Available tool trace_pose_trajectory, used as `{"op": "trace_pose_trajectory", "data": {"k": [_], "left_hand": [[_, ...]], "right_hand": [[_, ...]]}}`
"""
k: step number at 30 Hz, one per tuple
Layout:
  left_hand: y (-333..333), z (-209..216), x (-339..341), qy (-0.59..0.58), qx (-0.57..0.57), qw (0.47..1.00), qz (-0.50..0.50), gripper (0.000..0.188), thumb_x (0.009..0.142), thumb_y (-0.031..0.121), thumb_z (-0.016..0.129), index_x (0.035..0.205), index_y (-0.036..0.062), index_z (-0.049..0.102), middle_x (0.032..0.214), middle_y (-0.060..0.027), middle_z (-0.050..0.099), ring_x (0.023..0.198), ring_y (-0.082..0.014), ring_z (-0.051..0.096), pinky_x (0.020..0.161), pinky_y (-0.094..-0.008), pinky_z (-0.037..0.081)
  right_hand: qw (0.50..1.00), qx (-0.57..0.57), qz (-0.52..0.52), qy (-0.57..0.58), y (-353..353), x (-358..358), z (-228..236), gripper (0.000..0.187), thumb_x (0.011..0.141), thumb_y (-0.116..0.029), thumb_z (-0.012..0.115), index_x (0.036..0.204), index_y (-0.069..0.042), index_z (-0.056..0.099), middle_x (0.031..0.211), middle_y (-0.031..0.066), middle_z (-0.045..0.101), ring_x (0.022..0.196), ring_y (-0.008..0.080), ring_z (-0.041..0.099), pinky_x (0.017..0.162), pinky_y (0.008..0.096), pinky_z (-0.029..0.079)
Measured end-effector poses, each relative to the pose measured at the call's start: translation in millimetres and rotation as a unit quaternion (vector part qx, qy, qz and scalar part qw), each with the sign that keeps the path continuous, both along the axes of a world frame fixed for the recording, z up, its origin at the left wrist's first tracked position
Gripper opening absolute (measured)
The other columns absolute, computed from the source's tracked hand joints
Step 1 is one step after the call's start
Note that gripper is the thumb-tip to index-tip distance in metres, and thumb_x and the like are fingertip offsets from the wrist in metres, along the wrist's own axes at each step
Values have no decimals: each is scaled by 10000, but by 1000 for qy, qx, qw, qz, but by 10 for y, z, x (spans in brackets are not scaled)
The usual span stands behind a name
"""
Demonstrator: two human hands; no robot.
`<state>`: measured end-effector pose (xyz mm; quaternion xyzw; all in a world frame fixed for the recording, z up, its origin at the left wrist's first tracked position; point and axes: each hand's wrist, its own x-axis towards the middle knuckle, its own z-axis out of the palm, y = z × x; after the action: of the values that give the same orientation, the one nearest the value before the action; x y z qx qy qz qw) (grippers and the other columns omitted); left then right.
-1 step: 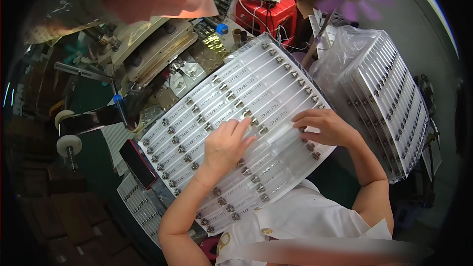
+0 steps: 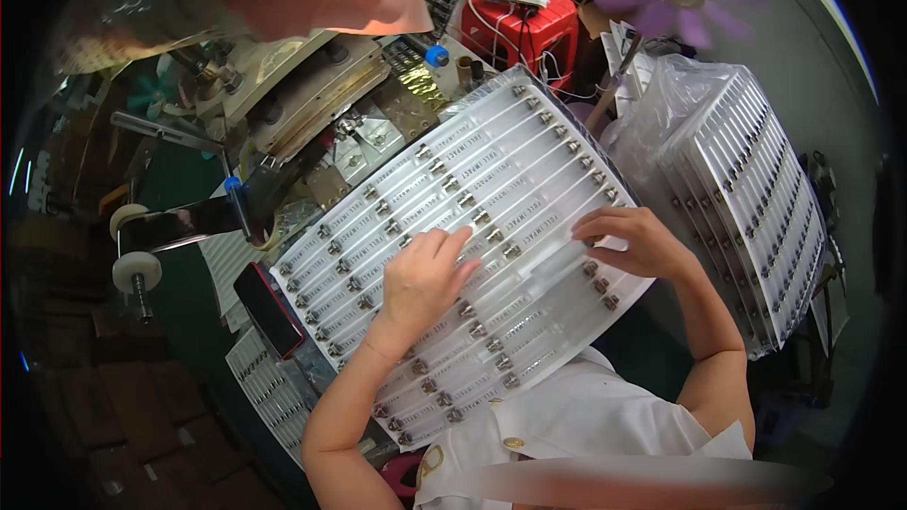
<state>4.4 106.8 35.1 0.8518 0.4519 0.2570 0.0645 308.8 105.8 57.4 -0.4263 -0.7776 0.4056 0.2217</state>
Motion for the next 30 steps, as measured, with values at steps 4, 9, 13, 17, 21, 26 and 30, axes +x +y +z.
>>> {"op": "trace_pose_trajectory", "data": {"k": [4, 9, 13, 17, 21, 26, 30], "left_hand": [[320, 9, -488, -30, 47, 996, 70, 310, 773, 163, 720, 1068, 104, 648, 738, -71, 584, 641, -240, 591, 569, -338, 476], [983, 142, -638, 26, 142, 981, 129, 310, 811, 113, 652, 1118, 157, 628, 746, -78, 575, 671, -261, 610, 573, -373, 494], [1144, 171, -661, 46, 215, 962, 160, 334, 812, 119, 651, 1140, 145, 593, 763, -73, 581, 687, -257, 619, 591, -368, 505], [725, 223, -473, 18, 187, 976, 108, 295, 811, 141, 668, 1098, 122, 604, 782, -74, 612, 696, -255, 626, 593, -361, 499], [302, 57, -606, 9, 120, 991, 62, 279, 799, 145, 687, 1069, 119, 624, 772, -77, 629, 666, -246, 621, 556, -343, 485], [608, 125, -671, -3, 146, 986, 83, 302, 802, 141, 682, 1098, 127, 622, 717, -72, 592, 646, -255, 614, 542, -352, 482], [1155, 154, -714, 35, 200, 970, 137, 277, 816, 134, 651, 1091, 129, 623, 698, -71, 590, 646, -263, 621, 552, -367, 497]], "right_hand": [[984, 142, -101, 24, 250, 127, -11, 308, 782, 75, 643, 1062, -49, 680, 994, 83, 635, 901, 200, 643, 758, 299, 537], [992, 80, -53, 76, 753, -291, 124, 240, 831, 79, 577, 1030, -13, 674, 940, 64, 628, 879, 164, 636, 725, 266, 538], [985, 173, 9, 4, 1085, -756, -41, 182, 807, 43, 602, 966, -13, 671, 941, 75, 629, 792, 159, 615, 649, 249, 500], [992, 124, 19, -27, 1001, -827, -129, 231, 811, -40, 641, 1041, -43, 658, 978, 81, 633, 852, 200, 611, 710, 291, 498], [936, 297, 115, -150, 902, -933, -92, 306, 755, -105, 715, 1045, -32, 650, 1023, 91, 625, 982, 258, 576, 839, 344, 470], [915, 317, 118, -220, 887, -778, -48, 333, 741, -108, 730, 1062, -67, 654, 974, 83, 634, 878, 254, 592, 803, 360, 487], [965, 234, 4, -117, 866, -955, 248, 264, 788, -109, 696, 1045, -60, 663, 914, 97, 638, 776, 242, 610, 727, 340, 503]]}}
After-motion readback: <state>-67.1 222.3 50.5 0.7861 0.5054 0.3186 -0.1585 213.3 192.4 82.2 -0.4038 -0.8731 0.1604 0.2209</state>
